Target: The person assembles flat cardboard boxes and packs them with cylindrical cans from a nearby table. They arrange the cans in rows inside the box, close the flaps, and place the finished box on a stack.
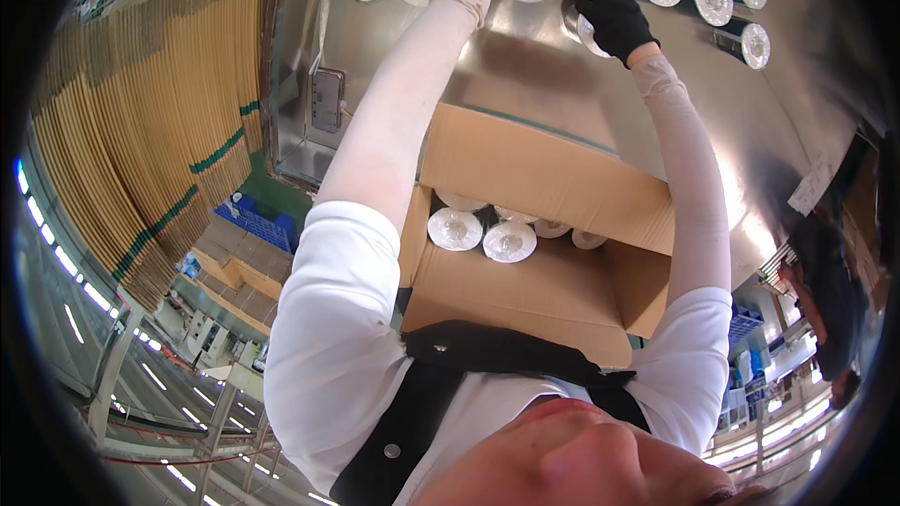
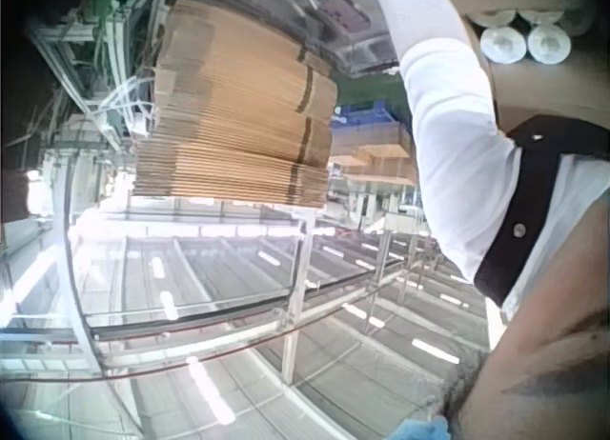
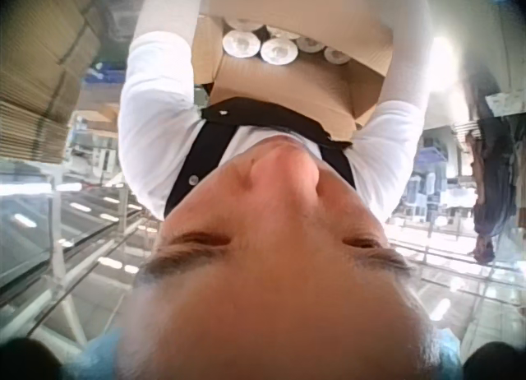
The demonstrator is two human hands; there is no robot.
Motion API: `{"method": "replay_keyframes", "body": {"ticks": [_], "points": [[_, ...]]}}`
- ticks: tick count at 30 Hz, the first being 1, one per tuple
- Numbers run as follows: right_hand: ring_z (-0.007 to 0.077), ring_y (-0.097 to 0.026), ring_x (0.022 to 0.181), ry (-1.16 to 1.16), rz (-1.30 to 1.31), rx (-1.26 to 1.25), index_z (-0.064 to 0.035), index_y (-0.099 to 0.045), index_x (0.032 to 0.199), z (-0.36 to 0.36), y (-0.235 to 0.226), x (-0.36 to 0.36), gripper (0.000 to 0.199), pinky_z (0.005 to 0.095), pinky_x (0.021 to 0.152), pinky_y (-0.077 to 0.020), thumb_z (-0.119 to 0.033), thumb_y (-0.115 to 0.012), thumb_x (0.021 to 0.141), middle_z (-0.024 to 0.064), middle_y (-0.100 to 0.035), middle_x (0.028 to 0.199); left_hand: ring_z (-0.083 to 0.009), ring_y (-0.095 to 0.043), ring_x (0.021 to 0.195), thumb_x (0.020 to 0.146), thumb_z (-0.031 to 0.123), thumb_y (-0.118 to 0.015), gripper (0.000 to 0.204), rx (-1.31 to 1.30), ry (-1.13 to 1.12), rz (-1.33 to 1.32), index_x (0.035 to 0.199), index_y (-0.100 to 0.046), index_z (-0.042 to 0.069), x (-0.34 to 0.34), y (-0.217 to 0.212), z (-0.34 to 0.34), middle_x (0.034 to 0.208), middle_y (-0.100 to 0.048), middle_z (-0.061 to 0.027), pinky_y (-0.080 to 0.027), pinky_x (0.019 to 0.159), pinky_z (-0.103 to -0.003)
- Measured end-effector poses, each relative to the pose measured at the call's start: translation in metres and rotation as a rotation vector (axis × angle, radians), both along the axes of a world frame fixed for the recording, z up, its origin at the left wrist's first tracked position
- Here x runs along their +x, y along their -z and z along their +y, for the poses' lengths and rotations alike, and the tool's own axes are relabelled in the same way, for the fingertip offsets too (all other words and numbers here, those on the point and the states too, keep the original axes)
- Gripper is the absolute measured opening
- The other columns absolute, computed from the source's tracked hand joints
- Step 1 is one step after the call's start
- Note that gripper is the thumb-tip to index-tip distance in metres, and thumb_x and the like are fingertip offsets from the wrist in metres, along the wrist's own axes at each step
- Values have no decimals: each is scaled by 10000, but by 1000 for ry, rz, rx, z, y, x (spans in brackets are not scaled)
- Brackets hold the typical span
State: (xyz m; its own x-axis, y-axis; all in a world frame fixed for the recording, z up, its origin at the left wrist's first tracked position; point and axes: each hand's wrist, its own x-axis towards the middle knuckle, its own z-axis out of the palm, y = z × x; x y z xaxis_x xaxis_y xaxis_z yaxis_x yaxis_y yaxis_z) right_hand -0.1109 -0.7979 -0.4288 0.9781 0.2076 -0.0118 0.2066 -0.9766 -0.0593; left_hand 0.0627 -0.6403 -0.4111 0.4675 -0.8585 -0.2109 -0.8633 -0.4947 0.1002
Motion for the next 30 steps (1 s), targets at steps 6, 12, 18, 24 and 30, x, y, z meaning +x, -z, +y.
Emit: {"method": "replay_keyframes", "body": {"ticks": [6,12,18,24,30], "points": [[331,-522,1005,76,201,184,-161,-652,1005,9,-4,0,323,426,832,-434,-156,-618,685,150,-555,1068,-382,-455,1056,659,344,-619,538,-33,187,-33,1164,-540,178,13,5,21,1134,-501,-202,-353,872,-525],[221,-570,956,218,278,743,-56,-564,1067,-76,-79,-56,470,323,828,-447,-183,-742,651,103,-597,1019,-375,-499,919,749,312,-624,428,-499,132,105,1039,-545,7,12,-101,92,989,-504,-202,-416,778,-453],[219,-534,1041,559,-167,1140,-55,-514,1195,-137,-226,-217,489,337,926,-412,-332,-644,814,114,-567,1125,-305,-525,1065,837,326,-539,460,-652,265,720,1253,-486,137,-86,-253,142,1178,-532,-151,-378,966,-431],[278,-517,1062,733,-245,1690,-70,-552,1033,-30,-302,-356,462,394,910,-414,-339,-713,693,161,-545,1115,-312,-521,993,677,238,-587,133,-778,806,355,781,-651,185,-341,-244,131,917,-555,-100,-370,959,-506],[338,-499,1083,572,229,1183,-84,-589,870,84,-332,-388,440,451,894,-416,-345,-781,572,208,-522,1104,-330,-538,993,773,182,-524,215,-709,255,1021,894,-640,49,-430,-130,113,959,-604,-165,-394,883,-437]]}}
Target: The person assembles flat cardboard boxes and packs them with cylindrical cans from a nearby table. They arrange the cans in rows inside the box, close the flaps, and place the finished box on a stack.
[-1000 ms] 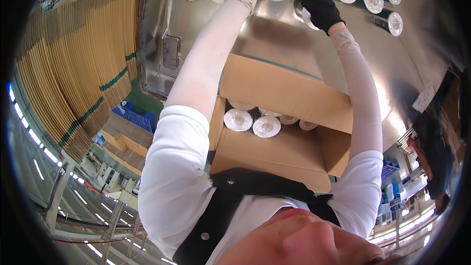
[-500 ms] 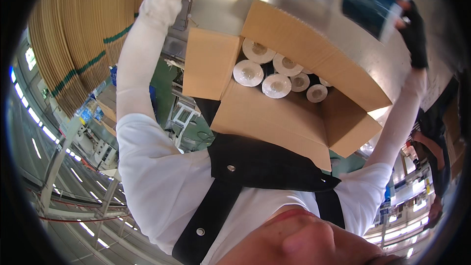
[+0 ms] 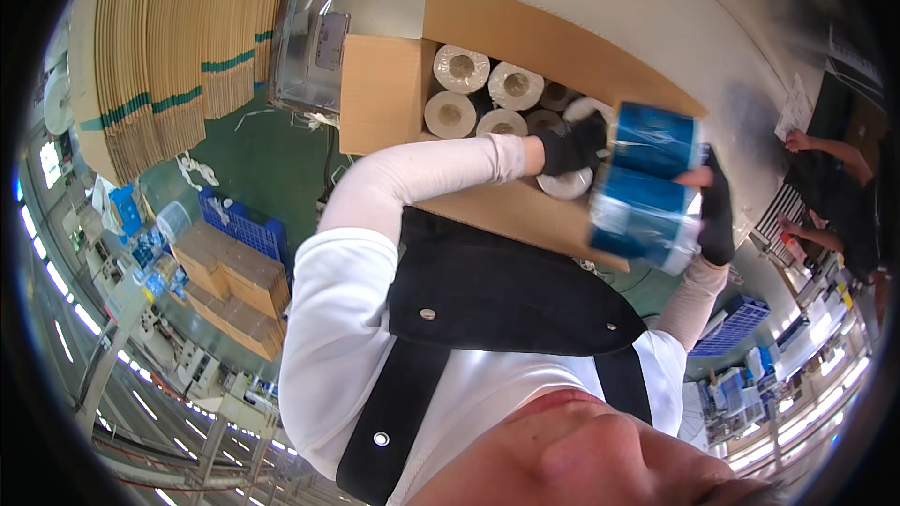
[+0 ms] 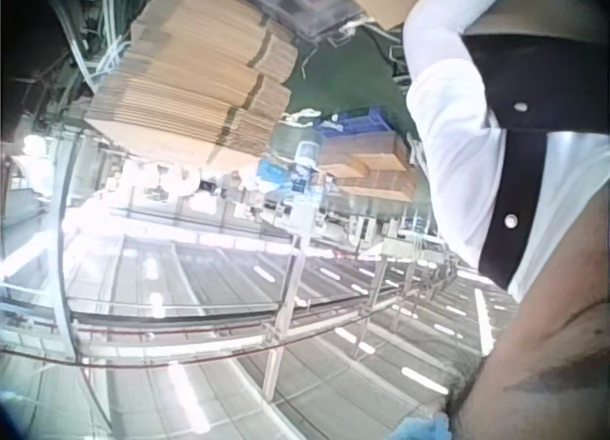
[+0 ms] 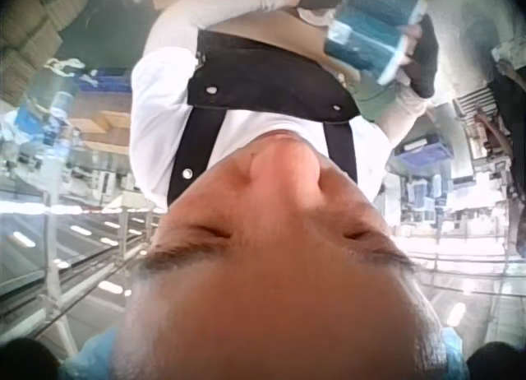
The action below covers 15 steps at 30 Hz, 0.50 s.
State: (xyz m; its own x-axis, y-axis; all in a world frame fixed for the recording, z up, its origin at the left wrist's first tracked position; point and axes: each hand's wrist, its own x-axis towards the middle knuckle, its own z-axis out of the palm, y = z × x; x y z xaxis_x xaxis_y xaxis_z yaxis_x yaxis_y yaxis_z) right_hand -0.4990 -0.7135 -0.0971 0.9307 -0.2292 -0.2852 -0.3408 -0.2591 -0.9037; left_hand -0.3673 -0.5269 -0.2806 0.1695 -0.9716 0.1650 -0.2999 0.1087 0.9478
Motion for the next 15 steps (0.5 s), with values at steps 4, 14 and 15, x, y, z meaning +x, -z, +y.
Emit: {"method": "replay_keyframes", "body": {"ticks": [4,14,15], "points": [[351,-493,1028,-499,88,-778,-87,-648,900,44,54,16,416,431,788,-413,-261,-755,539,188,-534,1043,-299,-529,1079,821,252,-516,342,398,63,-630,1099,-598,71,29,54,9,1141,-568,-177,-396,916,-422],[210,-601,878,-469,197,89,-91,-628,1059,5,95,123,299,325,783,-465,-222,-655,792,104,-643,908,-130,-570,885,863,123,-581,213,91,-336,302,1051,-596,23,237,-73,49,993,-610,-37,-460,803,-279],[170,-597,859,-342,190,353,-63,-624,1054,-12,83,147,276,303,765,-463,-203,-637,817,70,-643,881,-117,-570,872,870,128,-579,214,99,-559,109,1056,-604,26,270,-57,59,997,-615,-23,-456,809,-266]]}}
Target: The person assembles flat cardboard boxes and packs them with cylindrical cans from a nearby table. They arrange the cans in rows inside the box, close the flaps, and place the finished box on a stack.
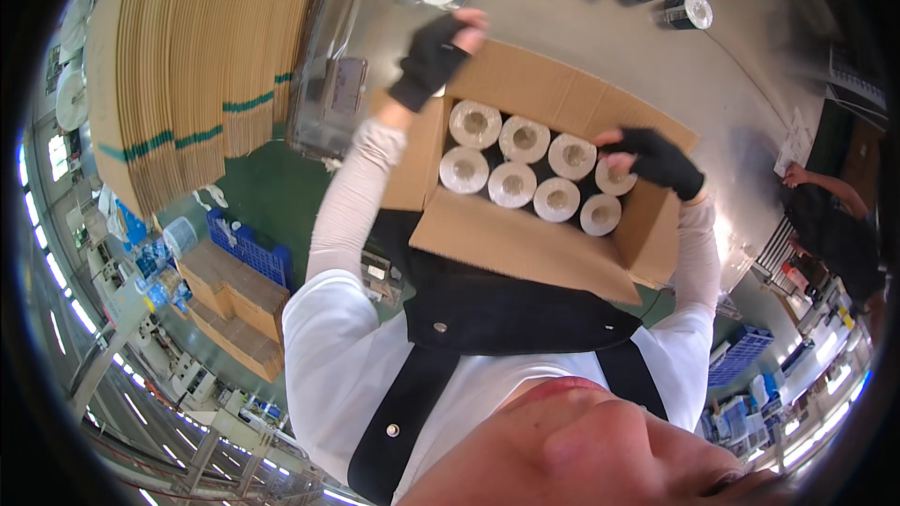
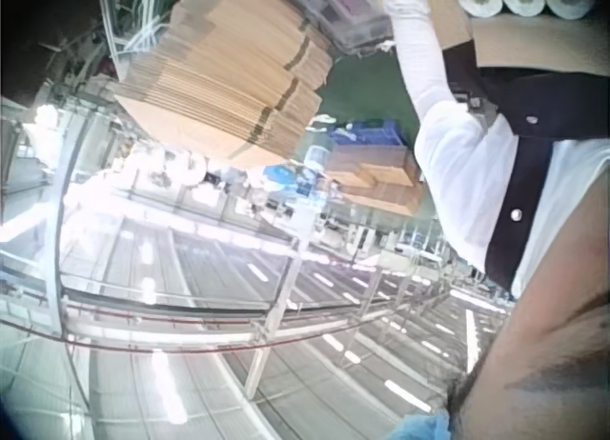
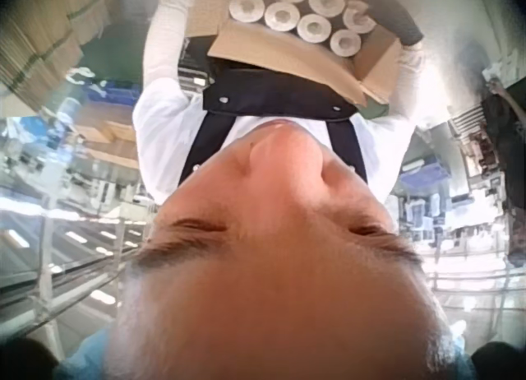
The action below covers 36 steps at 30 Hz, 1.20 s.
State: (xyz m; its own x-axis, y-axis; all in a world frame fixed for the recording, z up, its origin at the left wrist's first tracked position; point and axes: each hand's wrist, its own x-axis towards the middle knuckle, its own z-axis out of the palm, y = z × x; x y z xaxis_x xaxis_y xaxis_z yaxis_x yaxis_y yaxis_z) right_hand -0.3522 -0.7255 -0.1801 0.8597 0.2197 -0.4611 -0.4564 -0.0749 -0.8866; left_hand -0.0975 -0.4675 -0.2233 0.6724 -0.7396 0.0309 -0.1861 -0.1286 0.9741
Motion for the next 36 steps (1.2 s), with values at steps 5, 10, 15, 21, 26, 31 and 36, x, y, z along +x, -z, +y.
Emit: {"method": "replay_keyframes", "body": {"ticks": [5,10,15,21,26,31,36], "points": [[169,-606,846,268,-40,-704,-43,-621,1045,-133,66,85,271,291,757,-460,-198,-588,826,66,-650,929,-339,-449,1184,793,152,-621,457,598,121,-729,1237,-514,136,129,118,32,1260,-481,-200,-377,975,-391],[255,-599,957,443,194,-1000,-79,-613,1084,-287,197,95,393,328,845,-445,-360,-544,818,136,-641,1008,-396,-330,1256,666,44,-618,637,850,375,-956,1266,-494,218,192,187,-16,1370,-346,-226,-299,1032,-430],[340,-494,1149,384,326,-1382,-122,-570,1181,-285,254,155,648,415,957,-387,-629,-367,831,179,-570,1178,-415,-283,1276,598,143,-688,585,1020,476,-930,1169,-576,203,210,186,-53,1380,-331,-210,-266,1057,-431],[339,-555,1069,479,680,-1239,-135,-609,1118,-311,254,168,765,419,922,-404,-746,-323,760,143,-609,1131,-399,-351,1214,625,187,-664,450,917,538,-998,1073,-620,179,220,189,-58,1295,-423,-191,-285,1016,-466],[360,-572,1023,364,591,-1410,-116,-601,1076,-286,258,182,698,434,879,-421,-696,-389,749,194,-620,1057,-347,-415,1151,710,221,-593,336,868,557,-1134,1041,-633,177,217,208,-51,1213,-487,-160,-317,978,-458],[318,-587,990,396,530,-1349,-94,-635,1027,-292,261,185,536,402,858,-440,-538,-502,757,145,-629,1056,-391,-452,1121,705,233,-615,425,1004,606,-1047,1121,-592,147,201,195,-67,1203,-497,-215,-345,968,-478],[311,-611,867,222,262,-1333,-104,-648,948,-269,218,172,406,397,759,-464,-445,-609,730,141,-641,940,-368,-459,1129,724,289,-635,462,998,612,-848,1150,-570,122,183,171,-45,1178,-509,-207,-353,975,-454]]}}
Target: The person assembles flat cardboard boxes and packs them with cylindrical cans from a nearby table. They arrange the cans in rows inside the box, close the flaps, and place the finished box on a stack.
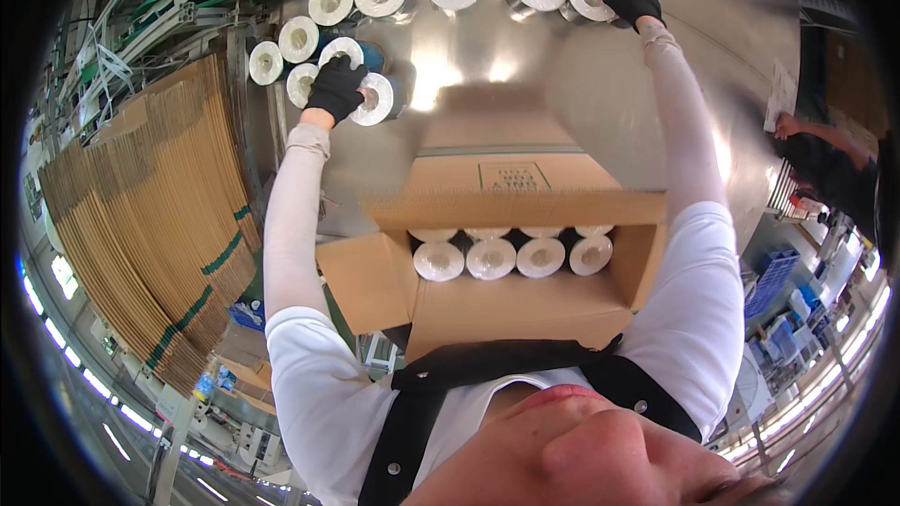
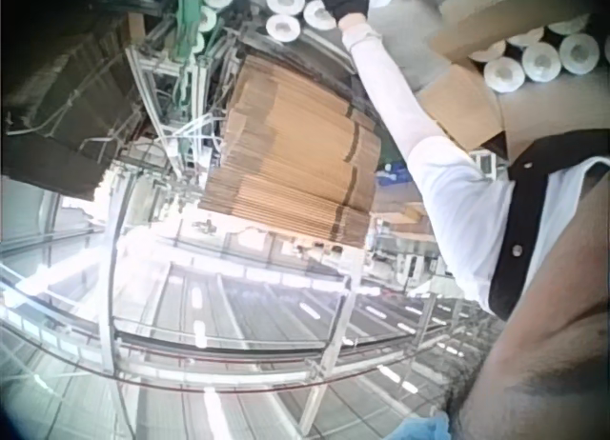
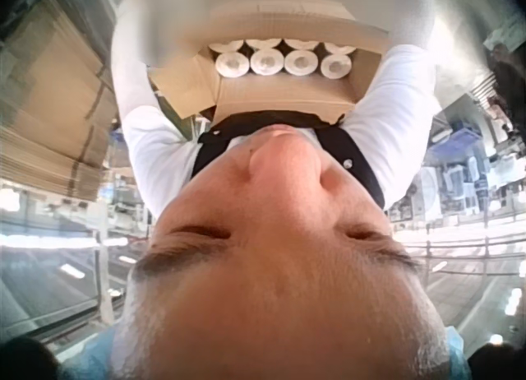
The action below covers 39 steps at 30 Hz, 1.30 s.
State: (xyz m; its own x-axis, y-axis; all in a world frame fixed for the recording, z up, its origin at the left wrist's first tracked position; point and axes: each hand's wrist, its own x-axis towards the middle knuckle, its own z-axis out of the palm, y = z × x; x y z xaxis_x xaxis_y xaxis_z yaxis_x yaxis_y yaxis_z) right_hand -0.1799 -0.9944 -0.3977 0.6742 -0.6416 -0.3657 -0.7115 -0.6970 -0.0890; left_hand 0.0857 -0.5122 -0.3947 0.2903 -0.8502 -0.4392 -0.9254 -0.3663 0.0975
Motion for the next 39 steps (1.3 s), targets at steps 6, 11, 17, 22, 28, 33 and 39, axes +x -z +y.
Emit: {"method": "replay_keyframes", "body": {"ticks": [6,11,17,22,28,33,39], "points": [[276,-613,776,-313,-487,126,-82,-611,918,59,-137,-52,408,353,709,-467,-400,-736,695,114,-639,840,-316,-516,1095,793,362,-666,504,-579,-427,294,1164,-546,44,17,-80,77,1184,-528,-183,-413,910,-370],[66,-510,715,-281,-889,728,-4,-600,1061,125,-258,-135,332,213,626,-406,-217,-668,815,-9,-569,818,-198,-532,1085,895,270,-578,412,-949,-308,579,1246,-481,79,-69,-263,101,1148,-563,-82,-434,889,-310],[231,-588,881,-684,-752,974,-10,-647,980,246,-282,-169,409,334,798,-467,-309,-736,716,128,-606,971,-365,-493,1059,779,262,-607,286,-528,212,45,1039,-644,150,-215,-339,109,1021,-573,-174,-413,919,-440],[348,-546,923,-1023,-593,561,-76,-677,828,346,-263,-159,284,387,810,-470,-299,-738,662,181,-580,1018,-347,-494,1033,726,179,-603,199,-486,449,5,918,-614,129,-276,-278,125,976,-557,-170,-335,1000,-491],[309,-513,759,-1194,-673,393,-100,-658,791,403,-186,-140,218,411,648,-424,-221,-682,612,120,-520,791,-382,-438,1093,644,223,-627,317,-404,317,53,948,-636,133,-283,-197,123,1034,-527,-198,-273,1013,-520],[318,-554,809,-910,-602,630,-96,-635,842,366,-208,-97,266,416,705,-436,-257,-722,649,124,-557,801,-290,-520,1031,808,199,-588,295,-450,11,641,1088,-603,105,-227,-191,115,1050,-565,-153,-374,946,-410],[304,-582,788,-297,-754,149,-88,-651,888,279,-131,16,207,377,699,-469,-225,-671,733,114,-617,856,-253,-589,932,813,183,-575,254,-762,-478,456,1045,-601,83,-63,-111,82,991,-610,-116,-462,815,-350]]}}
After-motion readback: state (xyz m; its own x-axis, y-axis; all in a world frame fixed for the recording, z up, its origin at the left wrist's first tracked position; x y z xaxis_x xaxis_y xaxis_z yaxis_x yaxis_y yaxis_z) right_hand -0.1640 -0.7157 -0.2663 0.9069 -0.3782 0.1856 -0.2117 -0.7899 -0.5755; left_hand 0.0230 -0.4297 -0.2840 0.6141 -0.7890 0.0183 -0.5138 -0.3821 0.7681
